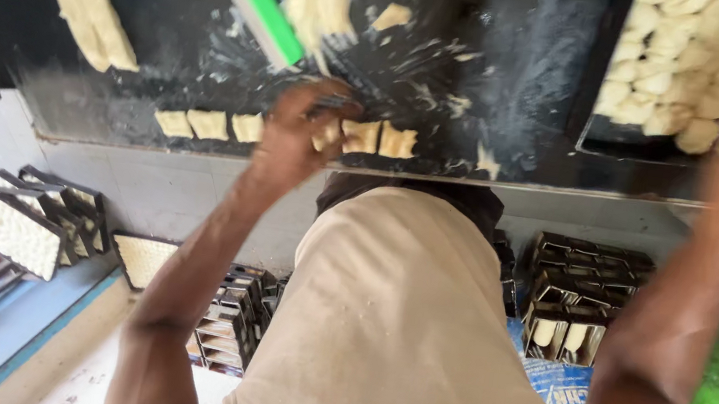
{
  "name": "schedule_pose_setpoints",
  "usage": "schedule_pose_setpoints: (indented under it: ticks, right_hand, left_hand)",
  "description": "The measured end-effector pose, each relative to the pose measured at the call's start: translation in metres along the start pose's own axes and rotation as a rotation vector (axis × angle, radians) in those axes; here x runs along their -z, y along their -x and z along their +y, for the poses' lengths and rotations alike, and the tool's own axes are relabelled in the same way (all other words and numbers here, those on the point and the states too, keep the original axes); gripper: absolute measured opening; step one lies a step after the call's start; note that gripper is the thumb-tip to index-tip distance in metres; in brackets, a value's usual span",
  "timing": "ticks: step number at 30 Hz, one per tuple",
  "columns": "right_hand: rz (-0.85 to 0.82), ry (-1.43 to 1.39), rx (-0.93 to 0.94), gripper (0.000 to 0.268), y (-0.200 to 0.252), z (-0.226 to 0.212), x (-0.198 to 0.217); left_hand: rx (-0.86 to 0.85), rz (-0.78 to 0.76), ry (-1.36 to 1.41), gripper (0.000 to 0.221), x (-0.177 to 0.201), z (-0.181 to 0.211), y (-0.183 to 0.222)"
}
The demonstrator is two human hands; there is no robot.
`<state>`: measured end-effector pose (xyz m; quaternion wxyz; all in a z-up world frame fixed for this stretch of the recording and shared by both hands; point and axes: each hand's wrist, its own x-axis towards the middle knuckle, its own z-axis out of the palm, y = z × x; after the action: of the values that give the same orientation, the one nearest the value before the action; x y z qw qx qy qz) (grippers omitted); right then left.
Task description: The person cuts strips of dough into small squares with a bench scraper and then rolls each piece by hand, placing the shaped pieces onto a metal tray.
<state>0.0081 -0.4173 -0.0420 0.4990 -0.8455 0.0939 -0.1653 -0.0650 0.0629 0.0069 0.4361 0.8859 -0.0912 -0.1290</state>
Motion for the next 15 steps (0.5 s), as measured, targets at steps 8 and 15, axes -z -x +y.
schedule_pose_setpoints:
  ticks: [8,15]
  right_hand:
    - [-0.913,0.297,0.300,0.028,0.182,-0.117,-0.160]
    - [-0.343,0.080,0.555,0.008,0.151,-0.133,-0.247]
  left_hand:
    - [-0.294,0.078,-0.046,0.029,-0.020,-0.044,0.025]
    - [0.072,0.418,0.542,0.034,0.005,-0.087,-0.029]
